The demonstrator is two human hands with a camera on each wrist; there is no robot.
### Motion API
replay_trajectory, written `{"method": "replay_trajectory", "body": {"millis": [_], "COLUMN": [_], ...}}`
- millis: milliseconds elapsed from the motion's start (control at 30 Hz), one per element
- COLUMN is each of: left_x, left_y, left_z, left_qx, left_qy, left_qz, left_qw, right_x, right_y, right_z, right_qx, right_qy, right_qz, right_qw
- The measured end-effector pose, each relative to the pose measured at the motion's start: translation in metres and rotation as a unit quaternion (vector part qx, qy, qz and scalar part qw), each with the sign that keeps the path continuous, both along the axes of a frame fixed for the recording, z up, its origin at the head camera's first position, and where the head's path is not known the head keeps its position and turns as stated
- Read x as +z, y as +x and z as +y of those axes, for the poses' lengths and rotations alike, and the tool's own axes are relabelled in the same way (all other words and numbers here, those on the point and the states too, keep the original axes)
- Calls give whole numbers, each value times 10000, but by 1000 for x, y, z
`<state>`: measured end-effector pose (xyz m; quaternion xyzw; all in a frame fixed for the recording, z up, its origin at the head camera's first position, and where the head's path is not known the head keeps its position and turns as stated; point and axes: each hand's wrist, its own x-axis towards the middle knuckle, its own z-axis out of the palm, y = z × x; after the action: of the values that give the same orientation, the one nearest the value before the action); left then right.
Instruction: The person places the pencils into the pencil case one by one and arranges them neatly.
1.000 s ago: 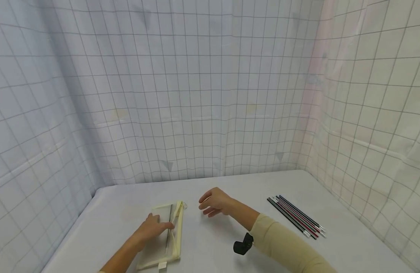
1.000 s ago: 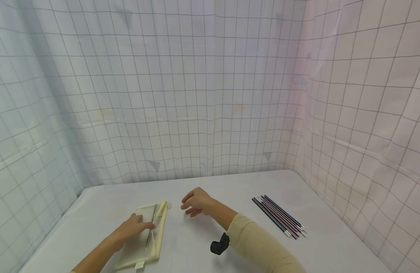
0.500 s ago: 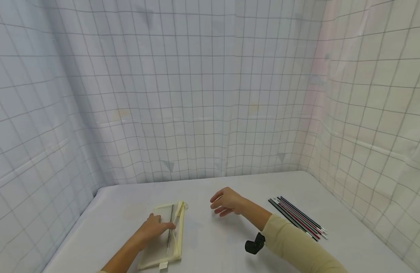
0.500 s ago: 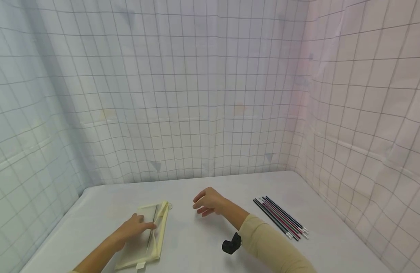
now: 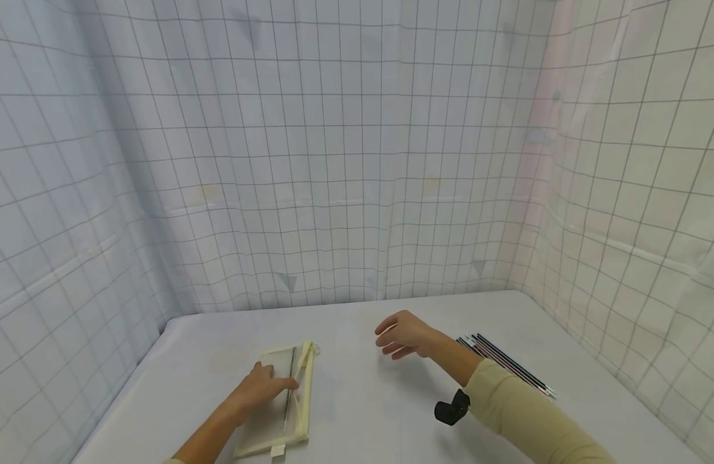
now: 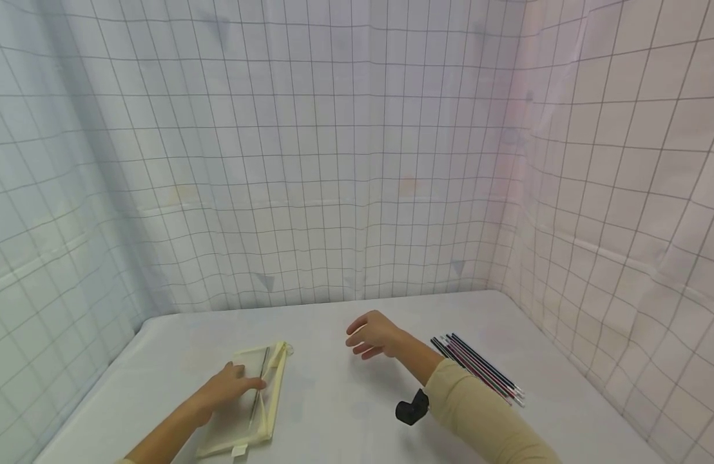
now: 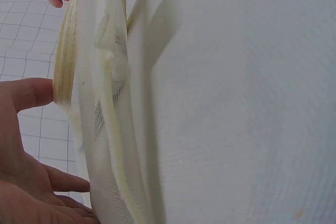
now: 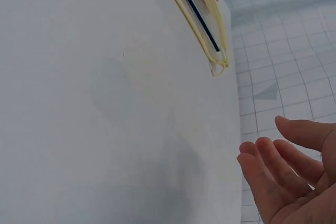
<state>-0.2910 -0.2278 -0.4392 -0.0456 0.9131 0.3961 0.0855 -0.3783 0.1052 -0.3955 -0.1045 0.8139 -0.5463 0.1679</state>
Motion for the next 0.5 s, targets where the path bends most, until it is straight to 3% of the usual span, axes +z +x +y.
{"method": "replay_trajectory", "body": {"millis": [500], "left_x": [-1], "left_y": [1], "left_z": [0], "left_qx": [-41], "left_qy": [24], "left_qz": [32], "left_qw": [10000], "right_x": [3], "right_y": [3], "right_z": [45], "right_qx": [-386], "right_qy": [125], "right_qz": [164], "right_qw": [9990]}}
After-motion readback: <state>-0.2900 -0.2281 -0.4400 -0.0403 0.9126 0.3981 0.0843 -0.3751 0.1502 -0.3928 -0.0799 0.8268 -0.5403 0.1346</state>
